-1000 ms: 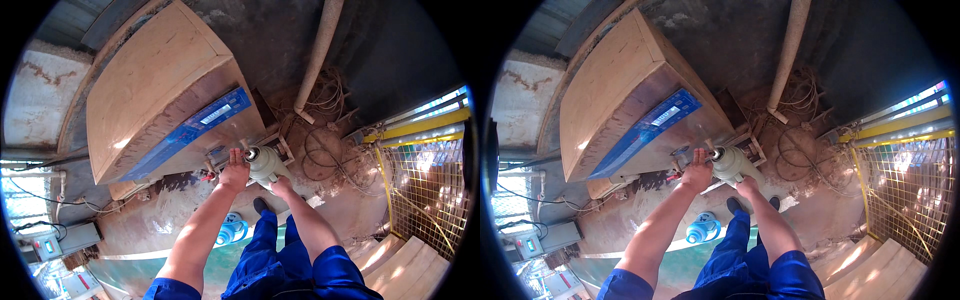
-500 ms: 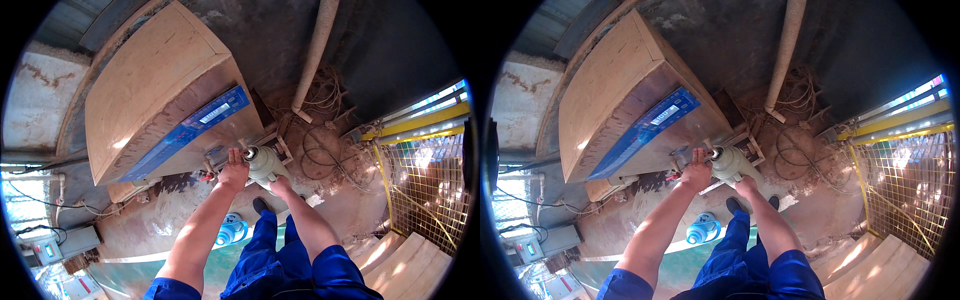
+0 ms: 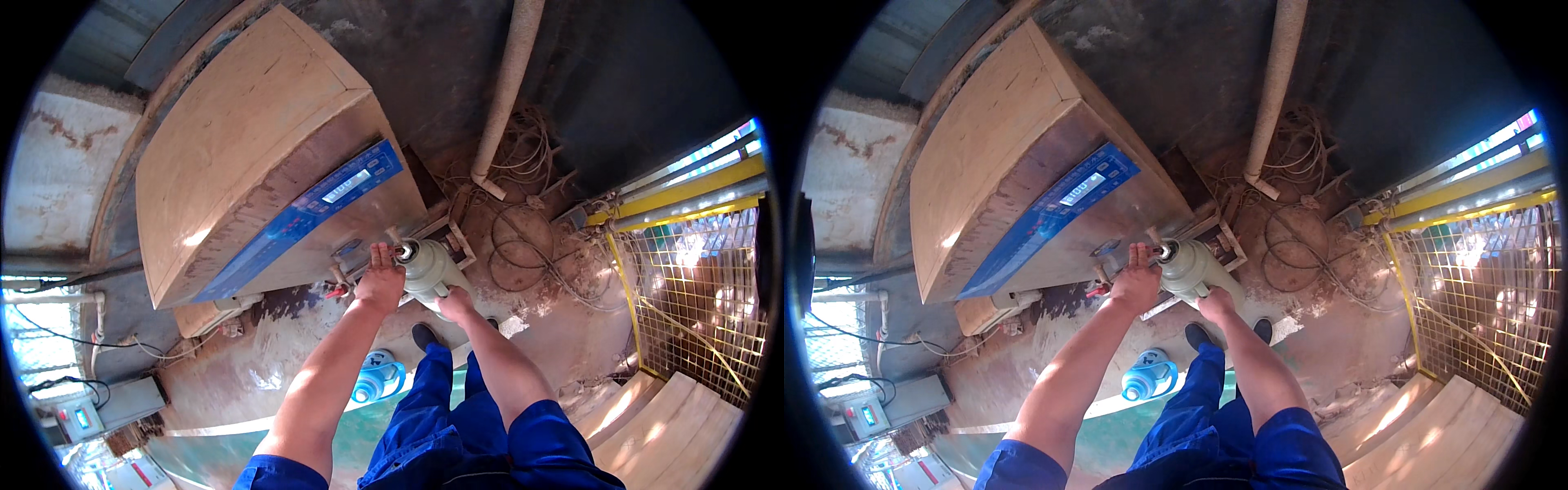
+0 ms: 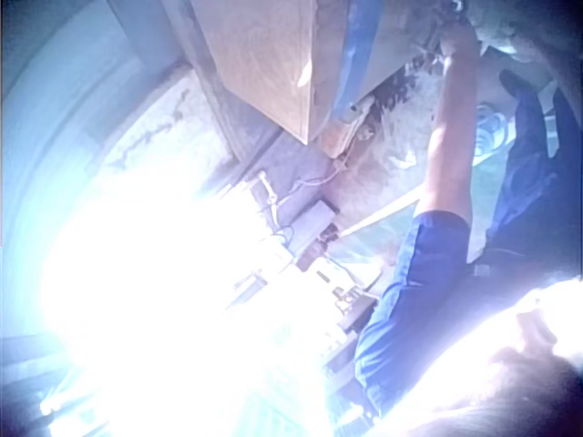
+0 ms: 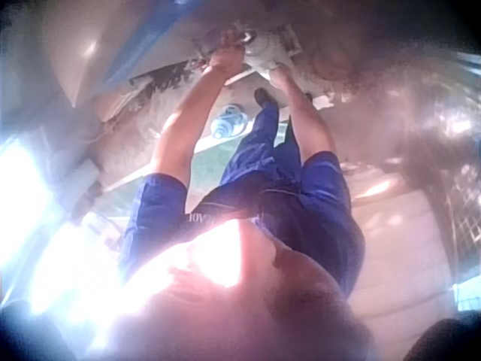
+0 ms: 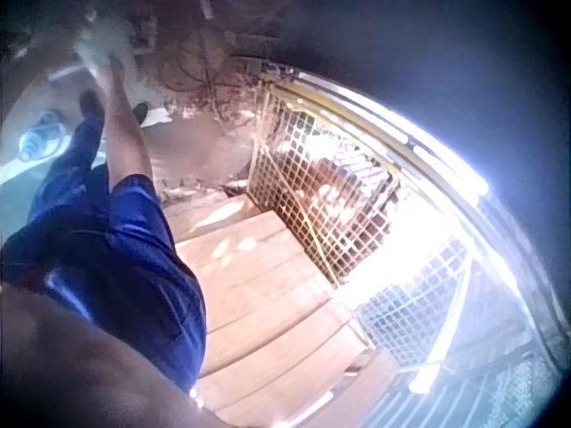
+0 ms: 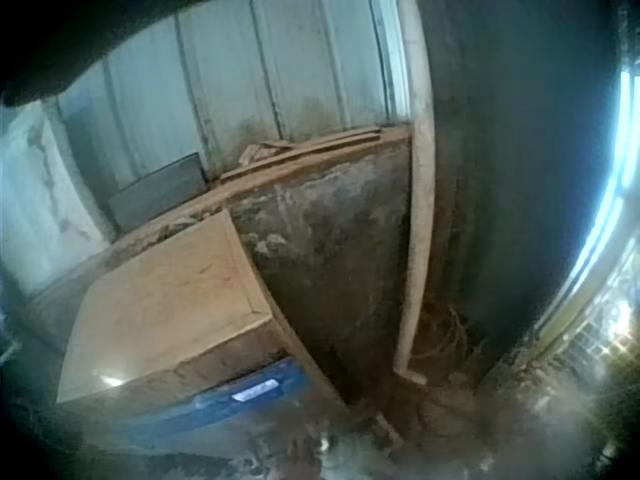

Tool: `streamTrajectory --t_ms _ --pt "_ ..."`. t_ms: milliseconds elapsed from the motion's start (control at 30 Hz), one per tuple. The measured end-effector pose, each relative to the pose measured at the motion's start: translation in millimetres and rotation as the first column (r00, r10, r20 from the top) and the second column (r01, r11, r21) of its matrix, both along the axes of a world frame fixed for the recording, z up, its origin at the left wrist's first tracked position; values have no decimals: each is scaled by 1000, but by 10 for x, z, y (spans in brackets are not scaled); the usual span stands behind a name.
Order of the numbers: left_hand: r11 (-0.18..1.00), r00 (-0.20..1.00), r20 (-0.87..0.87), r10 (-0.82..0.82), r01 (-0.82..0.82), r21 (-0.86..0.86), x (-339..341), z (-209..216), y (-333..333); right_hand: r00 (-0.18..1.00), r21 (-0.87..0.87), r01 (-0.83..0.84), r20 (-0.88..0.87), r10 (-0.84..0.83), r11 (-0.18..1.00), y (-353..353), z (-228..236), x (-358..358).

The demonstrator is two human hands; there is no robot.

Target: The person fills a blue thermos and a white thermos from a wall-mounted water dispenser. They place each thermos under the dispenser spout, press the lever to fill, then remove and set the thermos aside before repeating the process with the second thermos.

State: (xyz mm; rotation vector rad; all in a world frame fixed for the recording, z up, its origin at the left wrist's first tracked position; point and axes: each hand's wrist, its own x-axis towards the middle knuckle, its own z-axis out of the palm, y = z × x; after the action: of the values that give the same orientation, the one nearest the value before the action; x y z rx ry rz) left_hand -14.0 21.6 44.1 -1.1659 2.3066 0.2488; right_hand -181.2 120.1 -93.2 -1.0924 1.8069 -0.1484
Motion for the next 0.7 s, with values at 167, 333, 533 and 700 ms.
streamTrajectory --t_ms 167,333,533,700 --pt "1000 1000 -3 19 -19 11 -4 13 6 1000 -2 -8 -12 8 1000 -4 20 14" --pt "1000 1000 5 14 -14 23 -9 16 0 1000 3 19 -3 -19 1000 14 15 20" --pt "1000 1000 4 9 -9 18 -10 26 0 1000 13 -2 -1 2 1000 23 -42 24" --pt "1000 1000 -8 7 -7 1 -4 1 7 999 -14 -35 -11 35 999 29 -65 26"
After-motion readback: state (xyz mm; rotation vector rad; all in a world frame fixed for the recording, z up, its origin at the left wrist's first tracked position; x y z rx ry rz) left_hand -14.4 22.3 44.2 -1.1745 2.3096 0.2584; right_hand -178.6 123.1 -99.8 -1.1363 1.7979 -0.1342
